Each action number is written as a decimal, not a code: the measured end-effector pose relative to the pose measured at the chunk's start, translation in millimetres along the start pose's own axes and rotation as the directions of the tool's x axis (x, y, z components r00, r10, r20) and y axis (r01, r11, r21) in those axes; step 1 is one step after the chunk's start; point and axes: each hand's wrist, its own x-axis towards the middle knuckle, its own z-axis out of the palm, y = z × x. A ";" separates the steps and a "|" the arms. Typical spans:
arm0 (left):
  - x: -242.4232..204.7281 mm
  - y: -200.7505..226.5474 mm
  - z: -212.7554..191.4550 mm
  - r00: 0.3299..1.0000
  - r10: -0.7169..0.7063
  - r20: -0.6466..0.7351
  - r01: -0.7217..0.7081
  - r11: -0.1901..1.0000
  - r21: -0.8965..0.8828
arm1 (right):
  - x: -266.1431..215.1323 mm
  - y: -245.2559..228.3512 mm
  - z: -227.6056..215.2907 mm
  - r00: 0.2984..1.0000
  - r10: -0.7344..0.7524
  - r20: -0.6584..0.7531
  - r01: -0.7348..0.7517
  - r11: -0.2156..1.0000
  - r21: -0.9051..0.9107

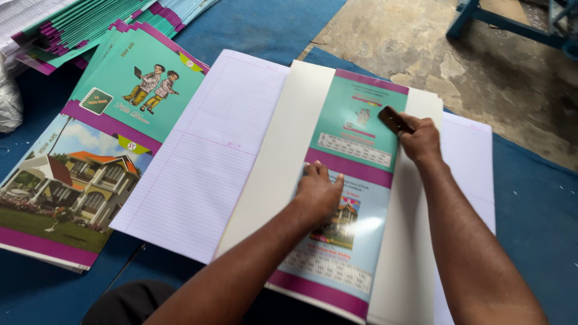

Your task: The person inserts printed covers into notebook pages and presses the spine with a wooden block to secure the binding. The person repeats this process for multiple notebooks, stacking the finished items to the side.

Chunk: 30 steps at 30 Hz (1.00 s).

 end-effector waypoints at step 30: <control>6.8 8.8 8.1 0.961 -0.227 0.157 0.255 0.947 -0.196 | -270.1 -49.7 -59.2 0.829 0.005 0.560 -0.095 0.987 0.132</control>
